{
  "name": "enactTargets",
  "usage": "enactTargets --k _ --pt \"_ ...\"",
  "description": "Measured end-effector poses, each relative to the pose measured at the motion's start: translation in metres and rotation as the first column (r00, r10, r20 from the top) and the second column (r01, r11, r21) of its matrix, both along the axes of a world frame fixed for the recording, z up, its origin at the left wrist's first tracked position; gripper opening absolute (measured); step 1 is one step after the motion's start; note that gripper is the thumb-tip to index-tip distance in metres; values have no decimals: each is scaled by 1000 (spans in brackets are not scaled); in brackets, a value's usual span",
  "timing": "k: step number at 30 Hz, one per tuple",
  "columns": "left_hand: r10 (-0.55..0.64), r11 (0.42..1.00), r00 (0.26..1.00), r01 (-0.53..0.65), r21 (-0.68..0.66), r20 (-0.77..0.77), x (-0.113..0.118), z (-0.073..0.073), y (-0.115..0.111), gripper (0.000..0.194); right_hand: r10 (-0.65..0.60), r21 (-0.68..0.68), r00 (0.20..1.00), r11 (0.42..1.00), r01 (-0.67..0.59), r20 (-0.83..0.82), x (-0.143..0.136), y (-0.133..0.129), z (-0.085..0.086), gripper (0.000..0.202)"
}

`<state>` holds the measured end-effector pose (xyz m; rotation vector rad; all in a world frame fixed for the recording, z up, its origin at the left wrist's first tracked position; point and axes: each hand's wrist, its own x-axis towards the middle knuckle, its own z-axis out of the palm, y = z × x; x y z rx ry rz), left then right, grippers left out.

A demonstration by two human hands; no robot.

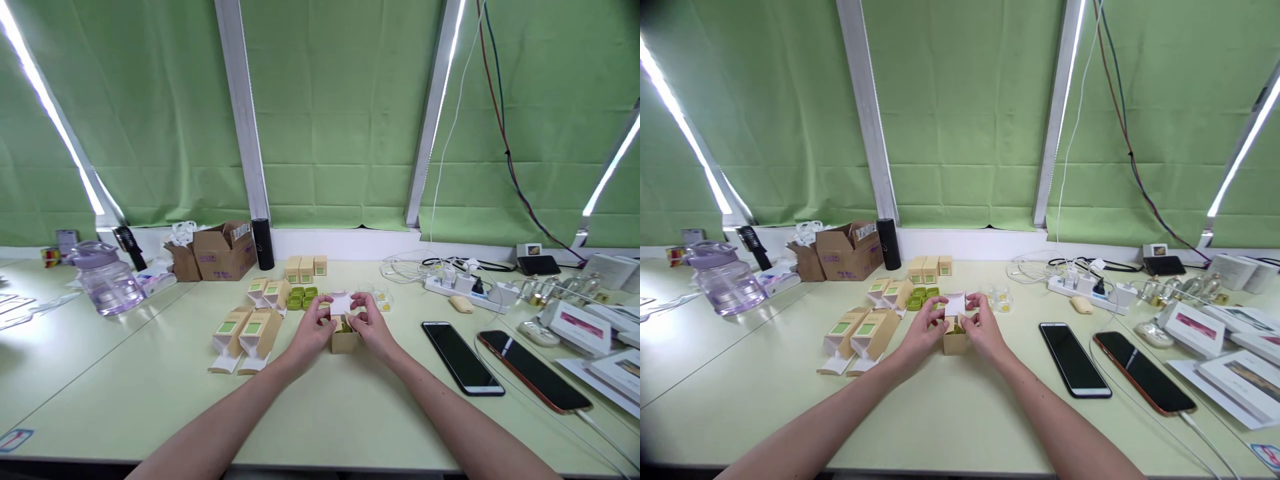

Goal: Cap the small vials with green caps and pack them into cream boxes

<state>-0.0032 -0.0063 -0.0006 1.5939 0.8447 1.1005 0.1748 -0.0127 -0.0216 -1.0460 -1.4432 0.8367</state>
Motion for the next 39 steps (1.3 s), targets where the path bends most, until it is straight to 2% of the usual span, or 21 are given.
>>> enactTargets --k 6,18,28,34,39 --pt "2 1000 1000 -2 18 -14 0 2 -1 42 -1 -27 999 1000 2 54 -1 -3 -1 43" --pt "37 999 999 -37 -8 -9 1 4 -4 49 6 -46 999 999 -4 32 -3 -3 -1 46" --pt "26 1000 999 -26 13 -21 0 0 -1 37 6 -32 999 999 -4 47 -3 -4 1 44" --pt "-9 999 999 8 31 32 2 0 0 29 3 -28 998 1000 -1 65 -2 -3 1 44" --pt "24 998 1000 -25 66 11 2 0 1 18 -2 1 997 1000 2 75 -2 -3 2 41"
